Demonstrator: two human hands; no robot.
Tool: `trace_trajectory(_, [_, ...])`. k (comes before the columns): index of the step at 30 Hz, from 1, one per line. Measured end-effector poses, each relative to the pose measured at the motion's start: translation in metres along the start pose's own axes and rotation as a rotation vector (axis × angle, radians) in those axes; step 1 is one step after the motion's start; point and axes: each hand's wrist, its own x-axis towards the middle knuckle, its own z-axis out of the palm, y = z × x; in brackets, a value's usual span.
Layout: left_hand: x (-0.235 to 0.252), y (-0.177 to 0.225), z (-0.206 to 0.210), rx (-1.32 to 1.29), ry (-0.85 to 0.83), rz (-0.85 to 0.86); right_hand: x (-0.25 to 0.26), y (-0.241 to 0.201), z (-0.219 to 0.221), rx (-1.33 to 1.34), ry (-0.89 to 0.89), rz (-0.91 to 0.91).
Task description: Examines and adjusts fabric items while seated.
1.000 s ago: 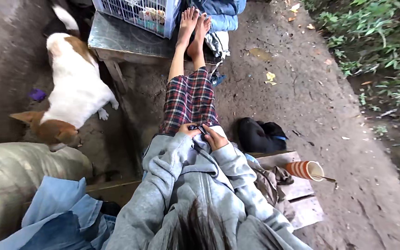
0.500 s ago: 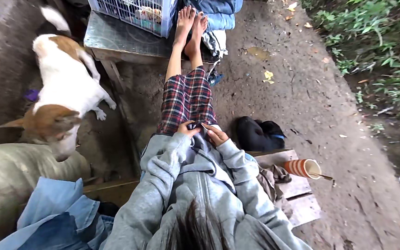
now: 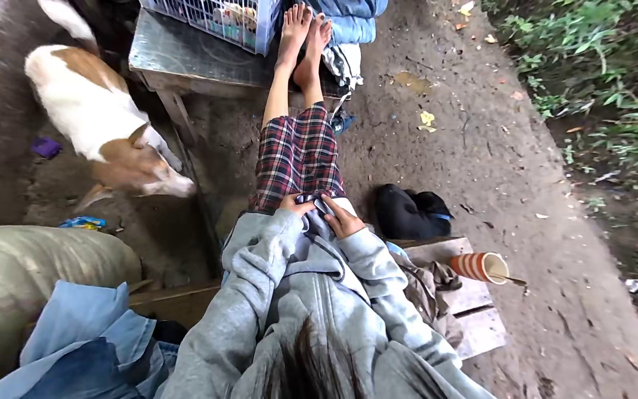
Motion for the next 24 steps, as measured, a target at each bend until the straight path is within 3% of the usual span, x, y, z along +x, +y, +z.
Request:
trace_trajectory(5, [-0.001, -0.001, -0.002, 0.001, -0.005, 0.021, 0.006, -0.005, -0.002, 0.011, -0.036, 0.043])
trace_trajectory(9, [0.000, -0.002, -0.002, -0.020, 0.006, 0.030, 0.010, 0.003, 0.005, 0.158, 0.035, -0.002])
trace_trajectory(12, [0.002, -0.004, -0.001, -0.009, 0.001, 0.031, 0.011, 0.002, 0.000, 0.244, -0.020, 0.070])
trace_trajectory(15, [0.007, -0.010, 0.000, 0.031, 0.002, 0.019, 0.008, 0.000, -0.006, 0.197, -0.087, 0.097])
trace_trajectory(21, [0.004, -0.001, 0.000, 0.073, -0.005, -0.034, 0.007, -0.009, -0.006, 0.039, -0.081, 0.074])
trace_trajectory(24, [0.005, -0.004, 0.000, 0.068, -0.008, -0.004, 0.011, -0.009, -0.003, 0.087, -0.041, 0.062])
